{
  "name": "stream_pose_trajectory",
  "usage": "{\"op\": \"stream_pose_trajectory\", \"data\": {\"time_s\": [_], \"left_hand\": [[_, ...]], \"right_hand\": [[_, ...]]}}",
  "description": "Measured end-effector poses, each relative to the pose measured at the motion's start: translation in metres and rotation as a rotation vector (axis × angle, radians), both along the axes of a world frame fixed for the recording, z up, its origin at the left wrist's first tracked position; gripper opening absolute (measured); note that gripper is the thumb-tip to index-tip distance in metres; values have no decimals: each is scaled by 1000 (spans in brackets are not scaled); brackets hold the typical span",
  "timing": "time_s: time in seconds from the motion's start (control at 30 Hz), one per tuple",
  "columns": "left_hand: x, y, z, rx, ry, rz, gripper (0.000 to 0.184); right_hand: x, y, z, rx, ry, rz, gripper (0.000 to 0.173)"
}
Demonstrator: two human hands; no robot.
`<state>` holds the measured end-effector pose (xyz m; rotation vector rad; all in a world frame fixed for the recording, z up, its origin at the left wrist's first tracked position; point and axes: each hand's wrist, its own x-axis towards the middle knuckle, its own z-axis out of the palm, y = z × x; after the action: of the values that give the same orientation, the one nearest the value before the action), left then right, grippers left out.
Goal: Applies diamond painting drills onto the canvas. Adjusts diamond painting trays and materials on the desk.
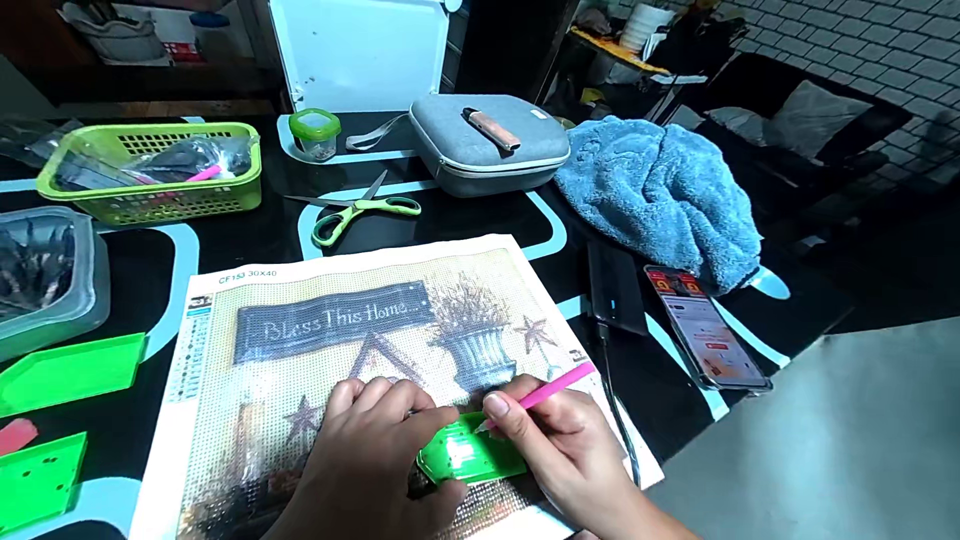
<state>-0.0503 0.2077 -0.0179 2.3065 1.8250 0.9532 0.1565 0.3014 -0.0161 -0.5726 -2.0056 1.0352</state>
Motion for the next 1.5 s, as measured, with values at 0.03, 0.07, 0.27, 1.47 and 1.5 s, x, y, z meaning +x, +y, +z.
{"op": "stream_pose_trajectory", "data": {"time_s": [0.03, 0.07, 0.27, 1.47, 1.5], "left_hand": [[0, 0, 0, 4, 2, 2, 48], [0, 0, 0, 6, 4, 5, 48], [1, 0, -2, 14, 2, 8, 45], [0, -3, 17, -178, -54, -36, 46], [0, -3, 17, -175, -52, -32, 46]], "right_hand": [[-1, 0, -1, 7, -8, 0, 29], [-1, 0, -1, 16, -14, -2, 30], [-2, 2, -2, 36, -21, -4, 30], [42, 15, -4, -39, 23, -230, 26], [42, 15, -5, -20, 8, -228, 27]]}}
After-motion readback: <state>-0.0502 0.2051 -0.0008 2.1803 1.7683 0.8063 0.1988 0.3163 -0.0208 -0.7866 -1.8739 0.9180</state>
